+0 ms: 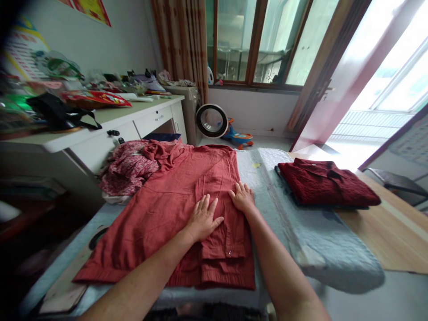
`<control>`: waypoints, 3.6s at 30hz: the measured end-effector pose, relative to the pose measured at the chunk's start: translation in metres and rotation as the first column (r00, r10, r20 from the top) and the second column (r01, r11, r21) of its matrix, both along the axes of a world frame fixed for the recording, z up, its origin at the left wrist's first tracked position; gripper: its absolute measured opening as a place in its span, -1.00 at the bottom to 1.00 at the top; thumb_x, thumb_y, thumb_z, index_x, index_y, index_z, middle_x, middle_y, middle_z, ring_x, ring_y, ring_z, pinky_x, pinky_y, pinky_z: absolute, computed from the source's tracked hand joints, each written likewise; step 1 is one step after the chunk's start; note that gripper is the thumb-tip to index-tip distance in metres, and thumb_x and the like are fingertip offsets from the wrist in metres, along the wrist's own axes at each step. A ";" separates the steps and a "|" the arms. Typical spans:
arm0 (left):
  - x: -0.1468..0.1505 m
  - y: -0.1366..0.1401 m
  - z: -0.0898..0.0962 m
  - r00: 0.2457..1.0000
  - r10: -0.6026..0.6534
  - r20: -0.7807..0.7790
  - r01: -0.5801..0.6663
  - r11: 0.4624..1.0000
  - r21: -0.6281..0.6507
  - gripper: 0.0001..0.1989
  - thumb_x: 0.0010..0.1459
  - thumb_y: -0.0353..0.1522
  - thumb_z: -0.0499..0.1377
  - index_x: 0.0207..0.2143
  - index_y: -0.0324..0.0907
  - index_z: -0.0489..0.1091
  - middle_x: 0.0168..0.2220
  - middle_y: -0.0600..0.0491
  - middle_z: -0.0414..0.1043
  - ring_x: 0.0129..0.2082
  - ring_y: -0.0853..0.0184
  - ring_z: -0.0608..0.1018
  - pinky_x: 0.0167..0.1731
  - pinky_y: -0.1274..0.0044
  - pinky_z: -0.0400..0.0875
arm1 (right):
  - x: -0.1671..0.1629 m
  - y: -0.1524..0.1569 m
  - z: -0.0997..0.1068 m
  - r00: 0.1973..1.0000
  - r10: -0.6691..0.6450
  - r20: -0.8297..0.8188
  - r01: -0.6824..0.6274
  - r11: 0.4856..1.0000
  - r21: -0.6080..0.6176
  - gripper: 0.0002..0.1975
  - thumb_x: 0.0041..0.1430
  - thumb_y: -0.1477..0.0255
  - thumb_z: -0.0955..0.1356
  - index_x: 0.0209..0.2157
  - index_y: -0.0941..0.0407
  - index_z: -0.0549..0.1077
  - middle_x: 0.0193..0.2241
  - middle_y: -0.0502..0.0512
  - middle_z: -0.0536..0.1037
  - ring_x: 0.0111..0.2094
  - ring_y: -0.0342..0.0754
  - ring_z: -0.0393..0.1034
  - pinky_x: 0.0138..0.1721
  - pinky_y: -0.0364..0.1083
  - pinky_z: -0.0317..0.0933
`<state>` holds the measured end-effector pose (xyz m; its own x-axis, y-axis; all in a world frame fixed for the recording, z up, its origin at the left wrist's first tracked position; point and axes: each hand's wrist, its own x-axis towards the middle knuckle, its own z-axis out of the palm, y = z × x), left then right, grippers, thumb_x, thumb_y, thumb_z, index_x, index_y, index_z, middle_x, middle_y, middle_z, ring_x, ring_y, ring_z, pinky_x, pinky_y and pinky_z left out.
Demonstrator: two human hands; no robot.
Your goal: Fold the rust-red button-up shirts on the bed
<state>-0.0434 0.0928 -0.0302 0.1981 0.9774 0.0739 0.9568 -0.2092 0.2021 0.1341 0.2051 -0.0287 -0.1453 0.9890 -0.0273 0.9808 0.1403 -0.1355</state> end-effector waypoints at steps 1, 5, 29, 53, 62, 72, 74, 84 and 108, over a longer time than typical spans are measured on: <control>0.000 0.000 0.001 1.000 0.002 0.002 -0.002 1.000 -0.002 -0.17 0.25 0.09 -0.09 0.36 -0.28 -0.03 0.39 -0.33 -0.14 0.39 -0.06 -0.04 0.29 0.16 -0.04 | 0.002 0.001 0.001 1.000 0.012 0.002 -0.012 1.000 -0.011 -0.37 0.37 0.08 0.05 0.34 0.08 0.06 0.38 0.12 0.02 0.36 0.13 -0.11 0.27 0.14 -0.13; -0.001 0.000 0.001 1.000 0.011 0.013 -0.011 1.000 0.015 -0.20 0.27 0.06 -0.11 0.37 -0.28 -0.04 0.39 -0.29 -0.09 0.39 0.00 0.00 0.29 0.18 -0.02 | 0.017 0.004 0.009 0.994 0.109 -0.026 -0.110 0.994 -0.029 -0.42 0.39 0.15 0.07 0.33 0.11 0.10 0.36 0.13 0.08 0.34 0.09 -0.04 0.27 0.06 -0.10; -0.001 -0.002 0.000 0.983 0.182 0.000 -0.182 0.981 0.063 -0.26 0.28 -0.01 -0.08 0.37 -0.23 -0.03 0.36 -0.23 0.04 0.36 0.03 0.09 0.29 0.15 -0.01 | -0.018 -0.077 0.008 0.982 0.190 -0.014 -0.188 0.977 0.100 -0.37 0.35 0.15 0.13 0.32 0.22 0.14 0.37 0.20 0.01 0.38 0.07 -0.15 0.35 0.07 -0.26; -0.021 0.002 0.016 0.997 0.022 0.078 -0.047 0.939 0.340 -0.69 0.24 -0.49 0.00 -0.07 -0.17 0.45 0.14 -0.11 0.36 0.21 0.07 0.30 0.24 0.07 0.09 | -0.001 -0.072 0.003 0.979 0.107 -0.174 -0.078 0.983 0.169 -0.48 0.27 0.54 0.12 0.23 0.22 0.30 0.30 0.20 0.21 0.32 0.03 0.04 0.30 0.05 -0.08; -0.009 -0.001 0.021 0.961 -0.175 0.213 0.127 0.967 0.222 -0.85 0.19 -0.35 0.16 -0.17 -0.17 0.40 -0.08 -0.04 0.37 -0.05 0.21 0.41 0.02 0.35 0.37 | 0.005 -0.070 -0.001 0.906 0.317 -0.280 -0.233 0.926 0.296 -0.53 0.18 0.59 0.18 0.09 0.15 0.45 0.15 0.15 0.44 0.23 -0.04 0.22 0.31 0.02 -0.06; -0.011 0.003 0.020 0.996 0.004 0.086 -0.018 0.988 0.156 -0.93 0.14 -0.44 0.09 -0.31 -0.16 0.35 -0.19 -0.04 0.32 -0.15 0.20 0.40 -0.09 0.38 0.37 | 0.012 -0.066 0.001 0.957 0.173 -0.232 -0.129 0.972 0.194 -0.41 0.05 0.62 0.20 0.14 0.11 0.41 0.25 0.13 0.31 0.27 0.04 0.13 0.28 0.10 -0.09; -0.011 0.004 0.019 0.996 0.012 0.090 -0.026 0.987 0.159 -0.92 0.12 -0.46 0.09 -0.31 -0.16 0.35 -0.20 -0.04 0.32 -0.15 0.21 0.41 -0.09 0.39 0.37 | 0.017 -0.065 0.001 0.954 0.171 -0.245 -0.119 0.970 0.214 -0.40 0.01 0.62 0.21 0.12 0.12 0.44 0.23 0.13 0.33 0.24 0.05 0.17 0.25 0.06 -0.02; -0.014 0.004 0.017 0.969 -0.176 0.173 0.128 0.957 0.260 -0.71 0.14 -0.54 0.03 -0.12 -0.18 0.40 0.00 -0.06 0.40 0.07 0.22 0.40 0.14 0.35 0.28 | 0.033 -0.057 -0.001 0.930 0.070 -0.361 0.063 0.937 0.344 -0.58 0.03 0.61 0.22 -0.07 0.19 0.49 -0.07 0.24 0.52 -0.04 0.03 0.38 0.03 -0.07 0.19; -0.009 -0.002 0.012 0.978 -0.196 0.073 0.195 0.981 0.018 -0.34 0.19 0.01 0.09 0.28 0.00 0.18 0.38 0.00 0.03 0.38 -0.13 -0.06 0.27 0.06 -0.03 | 0.030 -0.059 0.003 0.954 0.015 -0.298 0.098 0.928 0.360 -0.86 0.18 0.46 0.26 -0.43 0.09 0.40 -0.37 0.13 0.49 -0.30 -0.01 0.33 -0.20 -0.09 0.14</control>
<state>-0.0525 0.0909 -0.0183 0.3792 0.9193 0.1059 0.8795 -0.3936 0.2676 0.1637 0.1464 -0.0256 -0.0494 0.9256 0.3752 0.9117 0.1952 -0.3616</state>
